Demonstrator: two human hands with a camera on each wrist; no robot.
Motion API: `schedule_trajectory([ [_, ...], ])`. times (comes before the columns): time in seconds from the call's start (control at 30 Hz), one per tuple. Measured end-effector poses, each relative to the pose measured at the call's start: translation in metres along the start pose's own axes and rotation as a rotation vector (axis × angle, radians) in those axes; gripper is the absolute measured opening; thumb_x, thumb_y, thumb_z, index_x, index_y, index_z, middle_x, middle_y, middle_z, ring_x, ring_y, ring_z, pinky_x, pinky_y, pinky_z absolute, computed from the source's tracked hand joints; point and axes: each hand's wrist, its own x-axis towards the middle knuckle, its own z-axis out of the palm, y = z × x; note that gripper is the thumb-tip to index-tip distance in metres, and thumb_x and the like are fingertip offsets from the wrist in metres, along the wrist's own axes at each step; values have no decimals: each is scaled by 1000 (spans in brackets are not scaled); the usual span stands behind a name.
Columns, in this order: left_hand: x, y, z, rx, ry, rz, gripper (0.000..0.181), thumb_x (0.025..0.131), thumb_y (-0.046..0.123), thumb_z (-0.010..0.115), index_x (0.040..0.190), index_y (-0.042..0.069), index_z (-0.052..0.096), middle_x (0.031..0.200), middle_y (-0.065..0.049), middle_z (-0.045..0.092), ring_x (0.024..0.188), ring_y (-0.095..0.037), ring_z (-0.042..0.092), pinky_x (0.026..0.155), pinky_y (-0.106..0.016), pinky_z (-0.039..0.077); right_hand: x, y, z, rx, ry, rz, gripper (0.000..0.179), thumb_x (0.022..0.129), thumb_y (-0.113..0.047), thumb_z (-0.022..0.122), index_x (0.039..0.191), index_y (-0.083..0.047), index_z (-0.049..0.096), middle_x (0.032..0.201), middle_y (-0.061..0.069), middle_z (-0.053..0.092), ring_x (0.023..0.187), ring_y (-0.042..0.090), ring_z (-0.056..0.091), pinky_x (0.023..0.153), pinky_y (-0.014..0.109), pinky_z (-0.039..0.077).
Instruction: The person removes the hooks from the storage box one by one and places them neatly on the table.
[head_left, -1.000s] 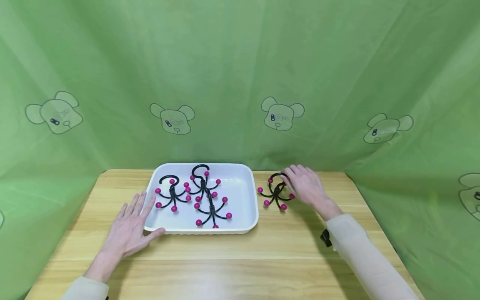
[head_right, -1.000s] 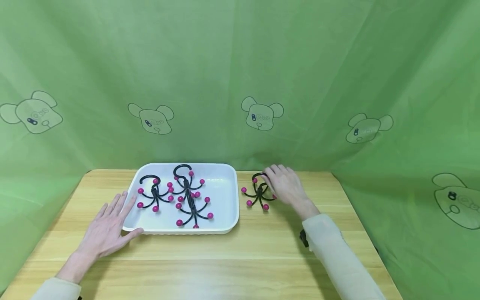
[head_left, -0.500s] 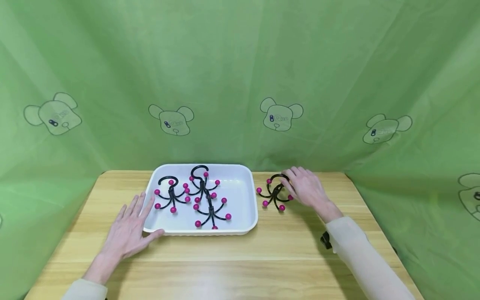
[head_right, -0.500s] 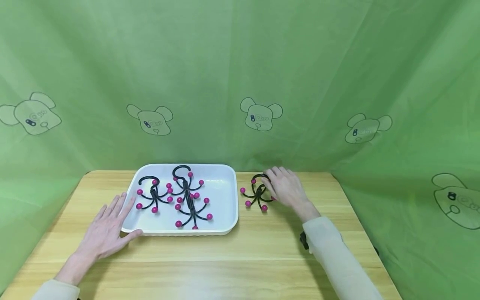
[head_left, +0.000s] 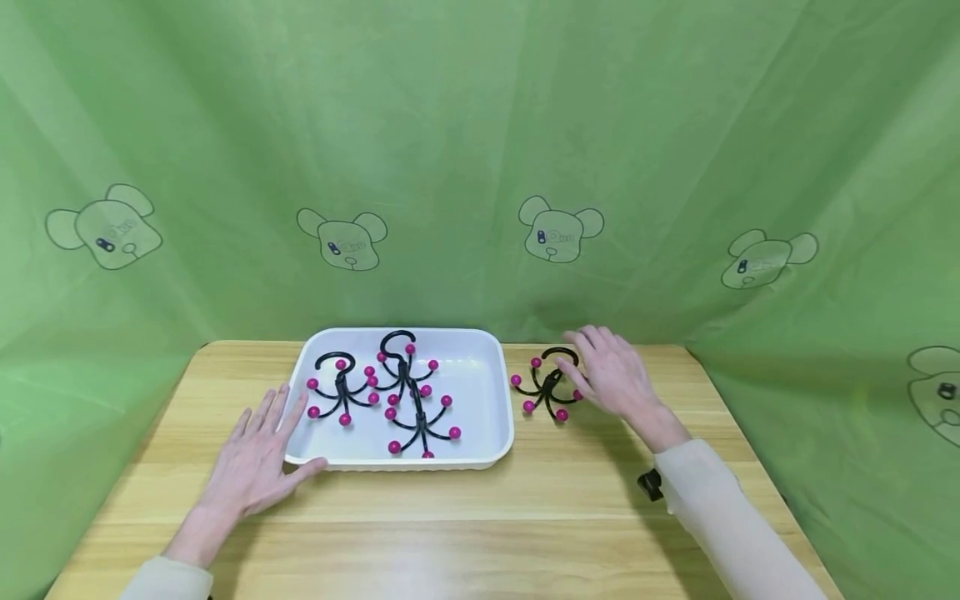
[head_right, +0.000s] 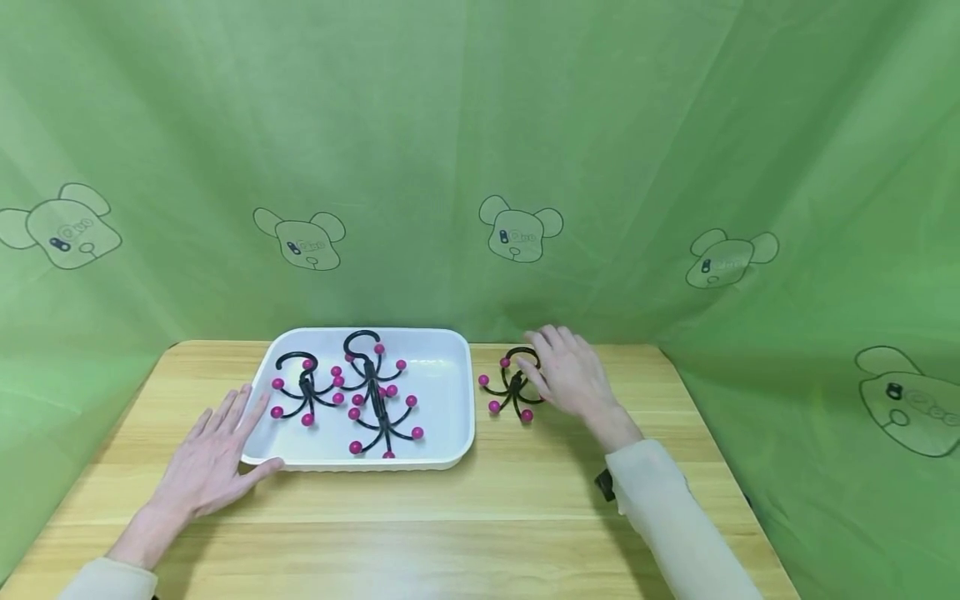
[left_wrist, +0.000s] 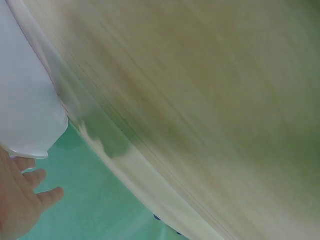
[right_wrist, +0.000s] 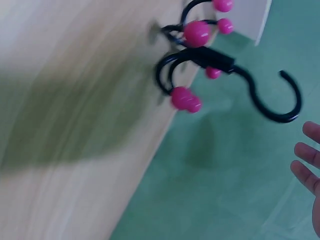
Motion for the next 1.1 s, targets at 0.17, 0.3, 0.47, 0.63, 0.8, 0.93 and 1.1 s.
schedule_trajectory([
  [0.17,0,0,-1,-3,-5,-1,107,91,76,59,168,10,26,172,-29,26,157,-50,31,127,-69,30,8,-20,-14,6,16,-52,50,101,-42,68,134,-5,65,124,16,72,111,35,69,92,49,62],
  [0.3,-2,0,0,-2,-11,-4,107,91,76,59,168,9,27,171,-29,27,157,-50,31,127,-69,30,15,-38,-20,9,40,-122,52,104,-48,59,133,-5,65,121,15,72,108,34,70,90,47,62],
  [0.47,-2,-1,0,-2,-8,-3,106,91,76,59,168,9,27,172,-29,26,157,-50,31,127,-69,30,22,-58,-23,11,69,-197,70,111,-60,28,133,-5,65,120,13,72,106,32,70,89,45,62],
  [0.63,0,-1,0,-1,-4,5,107,91,76,59,168,10,26,172,-29,26,157,-50,31,127,-69,30,31,-77,-25,21,54,-248,70,112,-59,25,135,-6,64,122,12,73,107,29,69,91,43,62],
  [0.8,0,-1,0,0,4,6,107,91,76,60,167,9,27,171,-29,28,157,-50,32,126,-69,31,41,-97,-22,42,27,-302,58,111,-53,41,137,-7,64,122,10,73,106,27,69,92,40,61],
  [0.93,-1,-1,0,-3,4,7,106,91,76,59,167,9,28,171,-29,27,157,-50,32,126,-69,31,49,-111,-16,51,27,-348,52,108,-50,50,137,-9,65,122,8,73,105,25,70,88,37,61],
  [1.1,-1,-1,1,-10,1,4,106,91,76,59,168,9,27,172,-28,24,158,-49,31,127,-69,29,57,-126,-9,66,-1,-394,48,106,-48,56,137,-12,66,122,5,73,107,21,70,87,34,61],
])
